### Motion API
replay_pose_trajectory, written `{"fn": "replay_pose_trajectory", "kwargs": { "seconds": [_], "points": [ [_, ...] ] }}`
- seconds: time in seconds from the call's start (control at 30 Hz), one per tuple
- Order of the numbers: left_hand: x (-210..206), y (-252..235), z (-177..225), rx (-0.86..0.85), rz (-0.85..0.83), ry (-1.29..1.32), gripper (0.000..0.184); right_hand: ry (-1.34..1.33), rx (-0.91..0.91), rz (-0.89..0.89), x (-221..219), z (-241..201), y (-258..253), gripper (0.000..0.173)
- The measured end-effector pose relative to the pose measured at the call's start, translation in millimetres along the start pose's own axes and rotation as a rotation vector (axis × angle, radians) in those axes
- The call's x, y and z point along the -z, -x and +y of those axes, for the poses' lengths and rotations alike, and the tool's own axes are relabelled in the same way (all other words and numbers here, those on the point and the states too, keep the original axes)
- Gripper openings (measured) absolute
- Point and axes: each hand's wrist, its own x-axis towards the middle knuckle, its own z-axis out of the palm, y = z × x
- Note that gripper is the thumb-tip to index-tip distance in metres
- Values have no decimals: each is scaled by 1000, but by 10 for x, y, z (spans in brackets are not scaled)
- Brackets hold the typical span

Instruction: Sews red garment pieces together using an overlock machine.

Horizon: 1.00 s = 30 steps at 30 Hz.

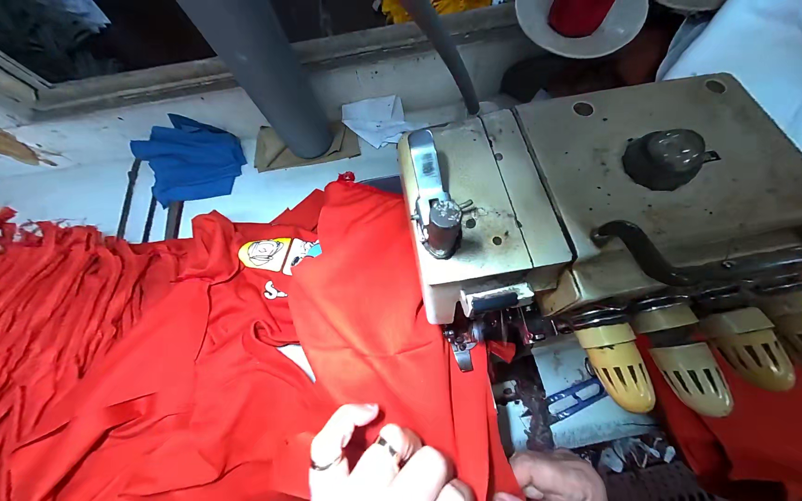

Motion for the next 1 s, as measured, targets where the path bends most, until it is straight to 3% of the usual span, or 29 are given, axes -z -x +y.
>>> {"fn": "replay_pose_trajectory", "kwargs": {
  "seconds": [0.17, 0.3, 0.43, 0.63, 0.73, 0.93, 1.0],
  "points": [
    [-135, -306, -40, 3, 63, -106, 17, 44, 89, 89, -33, -14, -256, 15],
    [-255, -421, -175, 28, 178, -61, 16, 140, 155, 155, -86, -8, -420, 26],
    [-120, -335, -174, 125, 60, 37, 18, 174, 102, 108, -29, -93, -432, 33],
    [106, -96, -190, 145, -89, 52, 23, -12, 36, 1, 104, -147, -336, 13],
    [118, -19, -181, 136, -112, 65, 28, -55, 23, -2, 100, -134, -289, 11],
    [42, 8, -41, 252, -73, 213, 9, -74, 35, -16, 88, -102, -274, 10],
    [13, -20, -3, 269, -54, 149, 13, -79, 25, -13, 74, -103, -275, 8]
  ]
}}
